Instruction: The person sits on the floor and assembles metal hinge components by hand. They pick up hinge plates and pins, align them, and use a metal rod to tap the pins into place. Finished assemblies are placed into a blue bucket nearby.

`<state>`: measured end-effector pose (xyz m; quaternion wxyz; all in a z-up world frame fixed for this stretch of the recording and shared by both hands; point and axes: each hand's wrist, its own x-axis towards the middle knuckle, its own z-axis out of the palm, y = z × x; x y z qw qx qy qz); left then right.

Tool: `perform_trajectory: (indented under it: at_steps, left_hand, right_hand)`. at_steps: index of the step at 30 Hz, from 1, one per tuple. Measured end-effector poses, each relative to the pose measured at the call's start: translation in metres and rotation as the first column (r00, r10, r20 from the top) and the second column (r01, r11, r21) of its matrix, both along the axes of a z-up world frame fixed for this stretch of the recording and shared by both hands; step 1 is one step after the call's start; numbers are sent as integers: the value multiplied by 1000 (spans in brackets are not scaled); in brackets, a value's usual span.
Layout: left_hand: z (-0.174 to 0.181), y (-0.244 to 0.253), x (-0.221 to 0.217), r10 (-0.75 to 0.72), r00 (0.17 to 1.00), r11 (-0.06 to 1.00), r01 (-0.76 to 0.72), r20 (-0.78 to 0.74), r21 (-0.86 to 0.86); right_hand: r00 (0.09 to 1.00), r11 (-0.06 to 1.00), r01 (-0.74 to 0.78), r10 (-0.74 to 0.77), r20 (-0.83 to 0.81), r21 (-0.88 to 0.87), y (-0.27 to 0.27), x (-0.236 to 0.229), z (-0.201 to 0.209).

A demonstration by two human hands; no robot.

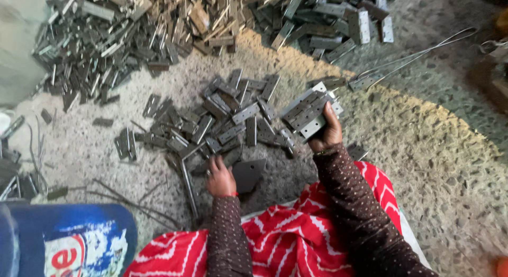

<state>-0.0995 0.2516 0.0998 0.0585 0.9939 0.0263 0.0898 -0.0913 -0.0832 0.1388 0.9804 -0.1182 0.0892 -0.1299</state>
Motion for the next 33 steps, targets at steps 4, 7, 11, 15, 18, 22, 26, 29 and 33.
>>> perform_trajectory:
  at_steps: [4,7,11,15,18,22,26,29,33]
  left_hand:
    - [80,0,5,-212,938,848,317,275,-425]
    - [119,-12,-5,-403,850,670,526,339,-523]
    - [123,-30,-8,-478,841,700,539,255,-468]
    - [80,-14,-21,-401,916,773,353,25,-527]
    - [45,7,-32,-348,936,719,303,54,-626]
    - [11,30,-36,-268,944,639,324,193,-698]
    - [-12,50,-37,-171,967,719,254,190,-646]
    - [-18,58,-36,-130,984,772,179,125,-609]
    - [-22,63,-32,-122,971,755,227,207,-616]
  right_hand:
    - [991,989,-133,133,6,-58,21,1,-2]
    - [956,955,-287,280,-88,-74,54,-2,-6]
    - [892,889,-447,436,-119,-102,110,-11,-15]
    - [810,791,-584,550,-206,-184,149,-26,-20]
    - [836,728,-549,481,-265,-411,165,-34,-22]
    - [911,594,-382,372,-180,-708,187,-23,-32]
    - [903,318,-153,430,-2,-936,205,-12,-52]
    - [898,41,-51,439,-28,-998,205,-18,-61]
    - [933,-171,185,339,119,-968,201,-26,-71]
